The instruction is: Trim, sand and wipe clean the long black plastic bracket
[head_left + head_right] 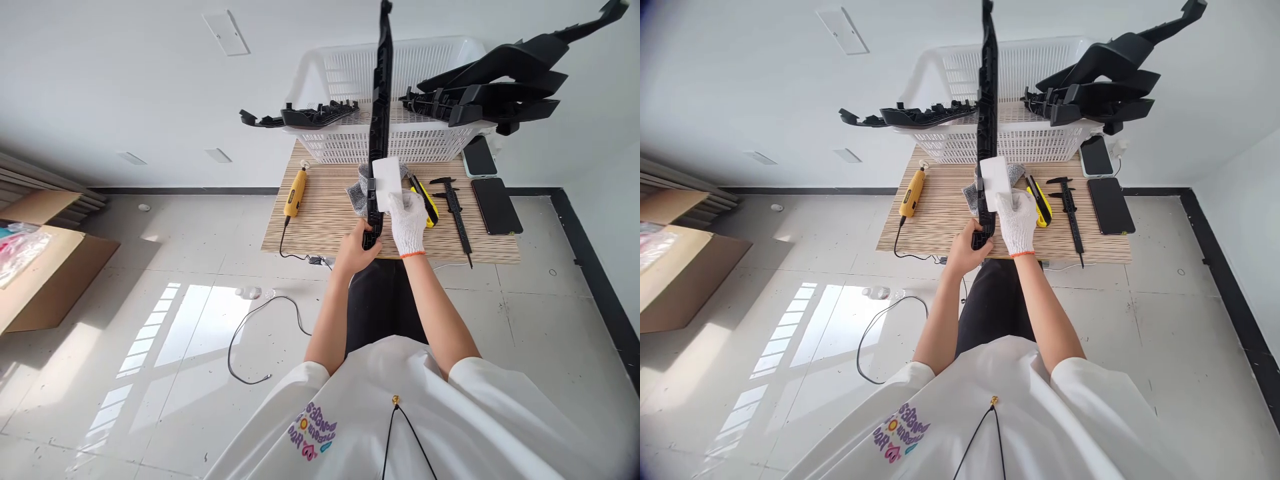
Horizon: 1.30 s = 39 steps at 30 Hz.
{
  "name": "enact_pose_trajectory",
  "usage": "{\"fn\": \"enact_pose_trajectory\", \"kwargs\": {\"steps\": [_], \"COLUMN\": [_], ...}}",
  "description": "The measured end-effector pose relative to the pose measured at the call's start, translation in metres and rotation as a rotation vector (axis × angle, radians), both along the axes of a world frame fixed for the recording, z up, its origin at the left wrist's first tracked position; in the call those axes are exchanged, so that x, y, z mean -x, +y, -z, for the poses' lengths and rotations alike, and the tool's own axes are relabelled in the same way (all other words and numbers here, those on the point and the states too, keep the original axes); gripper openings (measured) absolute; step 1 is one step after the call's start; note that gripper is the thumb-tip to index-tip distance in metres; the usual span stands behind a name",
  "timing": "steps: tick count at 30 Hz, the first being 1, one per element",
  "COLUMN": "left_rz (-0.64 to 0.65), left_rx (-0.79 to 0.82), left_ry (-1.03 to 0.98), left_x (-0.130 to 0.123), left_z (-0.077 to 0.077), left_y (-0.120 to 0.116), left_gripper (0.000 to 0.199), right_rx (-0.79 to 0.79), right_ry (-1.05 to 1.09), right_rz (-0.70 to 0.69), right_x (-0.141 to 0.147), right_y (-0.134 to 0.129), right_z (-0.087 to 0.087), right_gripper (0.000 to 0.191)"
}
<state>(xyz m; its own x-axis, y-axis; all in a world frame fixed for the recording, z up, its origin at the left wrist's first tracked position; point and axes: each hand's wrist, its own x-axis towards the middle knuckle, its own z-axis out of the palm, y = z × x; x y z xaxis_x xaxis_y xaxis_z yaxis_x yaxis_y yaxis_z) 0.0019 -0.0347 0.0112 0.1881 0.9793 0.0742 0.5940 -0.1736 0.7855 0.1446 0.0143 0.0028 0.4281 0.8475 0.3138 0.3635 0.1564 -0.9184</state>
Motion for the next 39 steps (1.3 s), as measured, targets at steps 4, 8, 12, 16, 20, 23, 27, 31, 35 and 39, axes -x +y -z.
{"fn": "enact_pose_trajectory", "kwargs": {"steps": [4, 8, 12, 16, 20, 23, 27, 31, 35, 39], "left_rz": [0.028, 0.05, 0.043, 0.034, 0.031, 0.013, -0.014, -0.007, -0.018, -0.013], "left_rx": [-0.009, -0.024, -0.022, -0.032, -0.037, -0.016, -0.02, -0.007, -0.009, -0.012], "left_ry": [0.039, 0.037, 0.021, 0.012, -0.008, -0.02, -0.084, -0.126, -0.139, -0.125], "left_x": [0.0, 0.0, 0.001, 0.001, 0.001, 0.002, 0.005, 0.006, 0.006, 0.005], "left_z": [0.0, 0.0, 0.001, 0.001, -0.001, 0.0, 0.003, 0.005, 0.004, 0.005], "left_y": [0.0, -0.001, -0.001, -0.001, -0.002, -0.001, 0.0, 0.0, -0.001, 0.0], "left_gripper": [0.02, 0.019, 0.02, 0.021, 0.021, 0.023, 0.027, 0.027, 0.026, 0.025], "right_rx": [-0.041, -0.092, -0.024, -0.094, -0.14, -0.106, -0.127, -0.05, 0.055, 0.015], "right_ry": [0.027, 0.067, 0.16, 0.023, -0.057, -0.145, -0.182, 0.056, 0.191, 0.125], "right_rz": [0.158, 0.242, 0.178, 0.218, 0.339, 0.173, -0.129, -0.225, -0.294, -0.291], "right_x": [0.003, 0.006, 0.007, 0.009, 0.01, 0.011, 0.012, 0.012, 0.012, 0.012], "right_y": [-0.006, -0.009, -0.011, -0.013, -0.015, -0.017, -0.017, -0.014, -0.012, -0.017], "right_z": [-0.006, -0.008, -0.008, -0.011, -0.012, -0.009, -0.005, -0.008, -0.012, -0.015], "right_gripper": [0.035, 0.024, 0.025, 0.024, 0.025, 0.023, 0.027, 0.022, 0.027, 0.027]}}
